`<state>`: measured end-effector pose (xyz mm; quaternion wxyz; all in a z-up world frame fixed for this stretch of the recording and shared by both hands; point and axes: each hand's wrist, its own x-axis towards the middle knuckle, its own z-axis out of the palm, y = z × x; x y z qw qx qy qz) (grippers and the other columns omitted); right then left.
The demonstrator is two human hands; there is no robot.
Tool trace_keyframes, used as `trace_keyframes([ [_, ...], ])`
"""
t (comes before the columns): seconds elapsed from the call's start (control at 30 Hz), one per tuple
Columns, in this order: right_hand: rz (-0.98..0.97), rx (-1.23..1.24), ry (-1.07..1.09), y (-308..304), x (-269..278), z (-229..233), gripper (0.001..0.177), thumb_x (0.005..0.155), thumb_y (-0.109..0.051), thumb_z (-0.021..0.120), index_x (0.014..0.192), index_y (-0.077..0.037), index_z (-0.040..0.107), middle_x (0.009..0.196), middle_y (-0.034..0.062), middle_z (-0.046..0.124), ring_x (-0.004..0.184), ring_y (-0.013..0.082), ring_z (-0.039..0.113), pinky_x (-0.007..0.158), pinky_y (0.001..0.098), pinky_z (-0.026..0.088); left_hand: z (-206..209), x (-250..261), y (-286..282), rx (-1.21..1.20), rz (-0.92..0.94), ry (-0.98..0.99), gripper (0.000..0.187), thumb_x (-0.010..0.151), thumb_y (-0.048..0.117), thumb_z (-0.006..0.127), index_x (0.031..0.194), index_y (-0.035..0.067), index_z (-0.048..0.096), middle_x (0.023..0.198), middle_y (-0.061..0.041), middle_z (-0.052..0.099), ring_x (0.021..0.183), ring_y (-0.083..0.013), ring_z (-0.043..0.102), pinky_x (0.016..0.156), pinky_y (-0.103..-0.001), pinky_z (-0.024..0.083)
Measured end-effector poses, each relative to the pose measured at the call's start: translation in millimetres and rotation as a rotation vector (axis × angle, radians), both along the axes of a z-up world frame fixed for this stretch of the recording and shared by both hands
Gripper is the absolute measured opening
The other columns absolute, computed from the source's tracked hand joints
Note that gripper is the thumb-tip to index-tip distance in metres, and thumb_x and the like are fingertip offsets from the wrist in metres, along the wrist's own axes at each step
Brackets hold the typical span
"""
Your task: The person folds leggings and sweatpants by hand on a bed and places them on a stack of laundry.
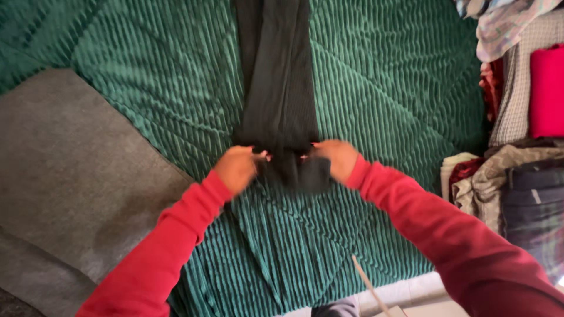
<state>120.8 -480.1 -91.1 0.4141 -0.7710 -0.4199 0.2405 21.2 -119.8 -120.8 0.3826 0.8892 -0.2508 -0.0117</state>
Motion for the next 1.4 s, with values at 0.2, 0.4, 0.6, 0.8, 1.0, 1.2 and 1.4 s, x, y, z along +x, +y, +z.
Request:
trace_keyframes([
  [0.2,-0.985,-0.056,1.281,45.8,78.0,-25.2,0.065,0.085,-0.071,0.047,0.097,-0.012,0.072,0.083,0.0069,0.075,0.068,0.0233,0.07,0.062,0.0372,0.055,-58.7,59.3,6.0,-0.99,0.879,0.813,0.04,0.102,0.037,0.064,0.122,0.003,0.066,0.112,-0.01,0.073,0.102,-0.0235,0.069,0.089,-0.036,0.054],
  [0.4,-0.806,-0.174,0.071,56.8,16.0,0.7,0.054,0.107,-0.048,0.071,0.093,0.003,0.064,0.081,0.02,0.059,0.074,0.031,0.059,0.069,0.0399,0.049,27.5,21.1,-54.6,-0.553,0.915,0.314,0.053,0.097,0.031,0.078,0.134,-0.001,0.057,0.115,-0.016,0.068,0.101,-0.0259,0.068,0.089,-0.037,0.053],
  [0.6,-1.005,-0.107,-0.187,86.8,-8.8,20.5,0.031,0.105,-0.029,0.06,0.12,-0.003,0.065,0.09,0.0204,0.071,0.081,0.0402,0.067,0.067,0.0466,0.05,69.3,16.6,-81.6,-0.47,0.941,-0.012,0.054,0.101,0.019,0.066,0.147,0.001,0.045,0.139,-0.02,0.059,0.12,-0.0349,0.063,0.104,-0.042,0.048],
  [0.8,-0.879,0.04,-0.366,55.2,-92.7,43.1,0.03,0.105,-0.017,0.062,0.133,-0.007,0.059,0.109,0.0213,0.073,0.093,0.0378,0.073,0.076,0.0434,0.058,86.7,-87.8,-102.7,-0.276,0.783,-0.018,0.036,0.106,0.009,0.054,0.141,0.002,0.057,0.138,-0.018,0.064,0.122,-0.0364,0.065,0.105,-0.041,0.049],
  [1.0,-1.087,-0.218,0.23,21.5,-180.3,48.4,0.061,0.096,-0.013,0.063,0.152,-0.008,0.041,0.093,0.0166,0.073,0.07,0.0295,0.071,0.064,0.0342,0.055,94.1,-146.8,-102.7,-0.042,0.682,0.229,0.044,0.094,0.008,0.06,0.137,0.015,0.068,0.091,-0.015,0.063,0.083,-0.0369,0.06,0.078,-0.045,0.051],
  [1.2,-0.483,-0.144,-0.429,-37.7,-149.8,65.7,0.063,0.075,0.003,0.061,0.136,-0.01,0.06,0.137,0.0157,0.064,0.12,0.0332,0.065,0.102,0.0425,0.052,140.5,-98.5,-47.4,0.156,0.427,0.049,0.041,0.087,0.016,0.065,0.127,0.021,0.07,0.1,-0.014,0.064,0.086,-0.0348,0.063,0.075,-0.046,0.052],
  [1.4,0.014,-0.175,-0.644,-33.5,-87.4,65.4,0.066,0.073,-0.021,0.075,0.138,-0.017,0.06,0.145,0.0138,0.054,0.137,0.0312,0.049,0.116,0.0612,0.03,149.9,-33.4,-28.7,0.587,-0.183,-0.326,0.063,0.083,0.011,0.058,0.145,0.025,0.054,0.151,-0.004,0.051,0.138,-0.023,0.052,0.112,-0.047,0.042],
])
